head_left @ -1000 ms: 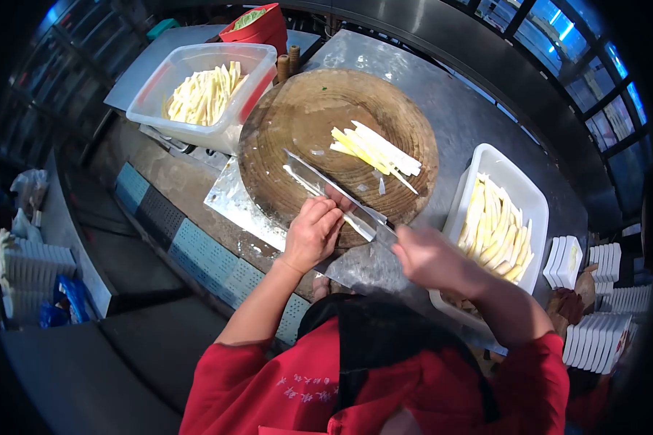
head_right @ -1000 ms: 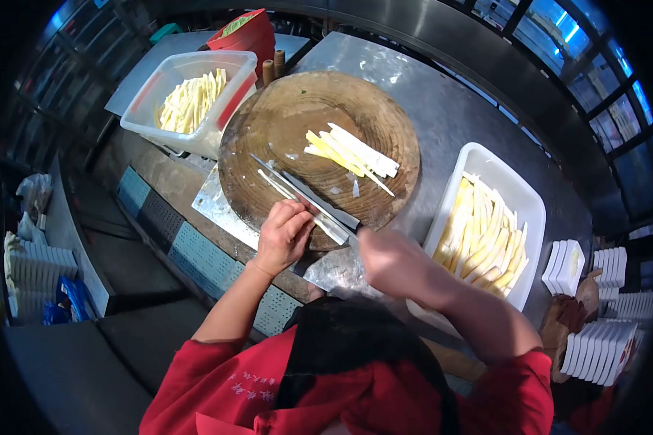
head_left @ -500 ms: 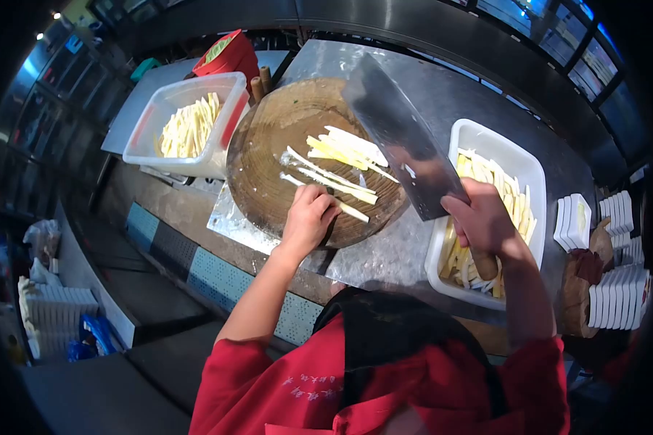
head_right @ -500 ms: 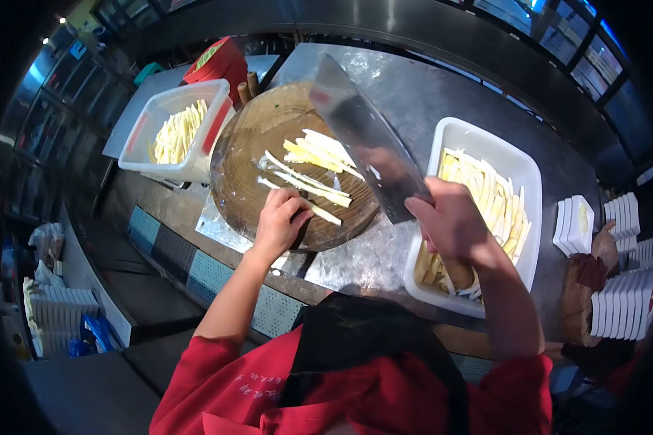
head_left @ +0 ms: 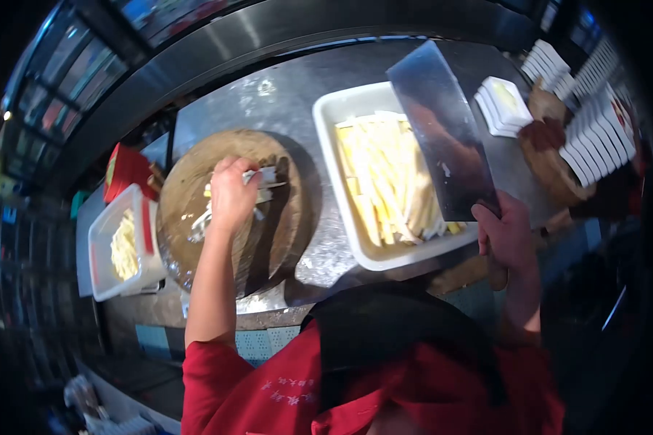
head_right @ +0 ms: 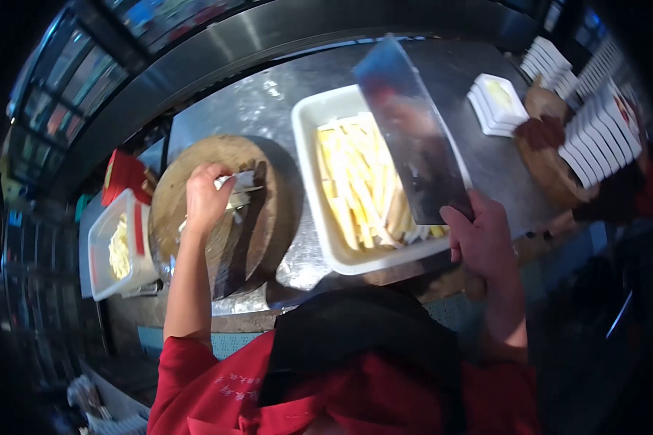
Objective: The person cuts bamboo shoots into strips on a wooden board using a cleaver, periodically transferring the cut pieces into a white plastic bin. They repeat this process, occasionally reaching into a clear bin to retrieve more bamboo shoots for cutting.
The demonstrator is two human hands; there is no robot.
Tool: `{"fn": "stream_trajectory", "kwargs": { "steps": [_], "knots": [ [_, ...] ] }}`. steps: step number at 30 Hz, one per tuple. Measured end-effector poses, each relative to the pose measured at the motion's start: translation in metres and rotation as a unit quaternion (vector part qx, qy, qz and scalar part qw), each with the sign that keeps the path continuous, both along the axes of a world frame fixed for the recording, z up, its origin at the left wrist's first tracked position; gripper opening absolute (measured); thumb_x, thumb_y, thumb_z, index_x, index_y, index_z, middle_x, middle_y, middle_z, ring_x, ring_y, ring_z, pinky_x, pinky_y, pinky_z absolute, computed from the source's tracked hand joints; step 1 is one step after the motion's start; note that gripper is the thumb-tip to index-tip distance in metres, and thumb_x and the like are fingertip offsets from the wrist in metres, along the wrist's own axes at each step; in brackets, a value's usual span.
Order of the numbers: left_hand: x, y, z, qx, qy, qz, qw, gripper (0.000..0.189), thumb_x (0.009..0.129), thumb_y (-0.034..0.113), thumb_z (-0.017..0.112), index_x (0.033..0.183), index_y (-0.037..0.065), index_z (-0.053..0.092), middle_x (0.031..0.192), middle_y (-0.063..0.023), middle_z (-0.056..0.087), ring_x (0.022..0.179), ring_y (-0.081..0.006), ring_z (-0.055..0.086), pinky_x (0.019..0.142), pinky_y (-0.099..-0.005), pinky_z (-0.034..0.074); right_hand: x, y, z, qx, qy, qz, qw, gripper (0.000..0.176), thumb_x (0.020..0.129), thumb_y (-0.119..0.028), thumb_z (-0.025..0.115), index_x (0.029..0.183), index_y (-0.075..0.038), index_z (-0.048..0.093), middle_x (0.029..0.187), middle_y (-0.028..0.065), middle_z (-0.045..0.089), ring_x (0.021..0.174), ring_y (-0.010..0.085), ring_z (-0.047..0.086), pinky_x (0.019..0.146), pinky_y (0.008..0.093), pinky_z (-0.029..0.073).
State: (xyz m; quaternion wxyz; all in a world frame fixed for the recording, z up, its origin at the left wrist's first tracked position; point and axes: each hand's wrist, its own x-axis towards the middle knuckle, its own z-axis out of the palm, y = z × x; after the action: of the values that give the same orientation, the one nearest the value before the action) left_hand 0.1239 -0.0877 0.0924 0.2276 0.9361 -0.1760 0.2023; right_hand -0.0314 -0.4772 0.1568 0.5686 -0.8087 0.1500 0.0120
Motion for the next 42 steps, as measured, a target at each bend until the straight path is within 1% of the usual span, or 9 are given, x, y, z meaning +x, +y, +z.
{"fn": "stream_trajectory", "kwargs": {
  "steps": [4,10,19,26,32,34,36,39,42],
  "knots": [
    [0.015,-0.093,-0.016,-0.054,0.013,-0.174,0.983,0.011,0.071,0.005,0.072,0.082,0.003,0.068,0.083,-0.0152,0.066,0.083,-0.0347,0.063,0.078,-0.0414,0.051,-0.035,-0.032,-0.012,0.033,-0.031,-0.107,0.993,0.009,0.087,-0.006,0.059,0.082,0.001,0.057,0.052,0.0028,0.051,0.037,0.0102,0.046,0.036,0.0257,0.037],
    [0.026,-0.172,-0.058,0.12,0.044,-0.341,0.931,0.027,0.069,0.003,0.069,0.097,0.006,0.069,0.111,-0.0117,0.065,0.103,-0.0315,0.06,0.089,-0.0367,0.051,-0.079,-0.058,-0.026,0.035,-0.037,-0.194,0.98,0.007,0.088,-0.005,0.058,0.085,0.002,0.059,0.053,0.0025,0.051,0.038,0.0091,0.047,0.036,0.025,0.037],
    [0.03,-0.18,-0.065,0.232,-0.08,-0.398,0.884,0.03,0.075,0.013,0.065,0.104,0.008,0.061,0.103,-0.0083,0.061,0.097,-0.0273,0.059,0.084,-0.0373,0.05,-0.075,-0.055,-0.023,0.079,-0.03,-0.175,0.981,0.01,0.088,-0.008,0.06,0.085,0.001,0.059,0.053,0.0026,0.051,0.039,0.009,0.047,0.037,0.0249,0.037],
    [-0.037,-0.095,0.02,0.028,-0.087,-0.202,0.975,0.036,0.078,0.006,0.057,0.114,0.004,0.056,0.109,-0.0142,0.058,0.103,-0.034,0.057,0.088,-0.0408,0.048,-0.021,-0.029,-0.024,0.104,-0.056,-0.068,0.991,0.009,0.086,-0.005,0.06,0.092,0.002,0.061,0.057,0.0031,0.053,0.038,0.0095,0.048,0.034,0.0255,0.038],
    [-0.112,0.041,-0.006,0.201,-0.094,0.053,0.974,0.03,0.08,0.009,0.056,0.11,0.006,0.059,0.108,-0.0117,0.056,0.1,-0.031,0.055,0.082,-0.0405,0.049,0.028,0.044,-0.028,0.07,0.043,0.2,0.976,0.01,0.087,-0.008,0.061,0.088,0.002,0.059,0.059,0.0015,0.054,0.044,0.0078,0.052,0.039,0.0253,0.04],
    [-0.132,0.058,-0.032,0.177,-0.055,0.098,0.978,0.027,0.079,0.007,0.059,0.106,0.006,0.061,0.106,-0.0118,0.057,0.101,-0.0314,0.055,0.081,-0.0406,0.049,0.042,0.085,-0.016,0.038,0.093,0.261,0.96,0.016,0.088,-0.013,0.063,0.084,0.001,0.057,0.06,0.0087,0.057,0.048,0.0163,0.056,0.044,0.0306,0.043],
    [-0.146,0.066,-0.053,0.108,0.002,0.131,0.986,0.023,0.077,0.006,0.065,0.1,0.004,0.062,0.103,-0.0118,0.059,0.099,-0.0323,0.056,0.08,-0.0409,0.049,0.059,0.117,-0.032,-0.096,0.0,0.383,0.919,0.02,0.088,-0.016,0.062,0.083,0.002,0.055,0.066,0.0206,0.059,0.06,0.0349,0.061,0.055,0.041,0.047],
    [-0.149,0.067,-0.075,-0.016,-0.105,0.114,0.988,0.024,0.075,0.002,0.071,0.098,0.004,0.062,0.098,-0.0125,0.062,0.095,-0.0335,0.059,0.083,-0.0396,0.05,0.072,0.164,-0.027,-0.212,-0.085,0.485,0.844,0.019,0.087,-0.016,0.06,0.082,0.002,0.055,0.075,0.0272,0.059,0.076,0.0473,0.058,0.067,0.0491,0.046],
    [-0.151,0.067,-0.082,-0.044,-0.134,0.123,0.982,0.02,0.077,0.004,0.07,0.097,0.004,0.063,0.097,-0.0113,0.062,0.095,-0.0329,0.059,0.083,-0.04,0.051,0.075,0.184,-0.023,-0.232,-0.086,0.548,0.799,0.018,0.087,-0.015,0.058,0.082,0.002,0.055,0.076,0.0277,0.06,0.08,0.0483,0.058,0.069,0.0516,0.046]
  ]
}}
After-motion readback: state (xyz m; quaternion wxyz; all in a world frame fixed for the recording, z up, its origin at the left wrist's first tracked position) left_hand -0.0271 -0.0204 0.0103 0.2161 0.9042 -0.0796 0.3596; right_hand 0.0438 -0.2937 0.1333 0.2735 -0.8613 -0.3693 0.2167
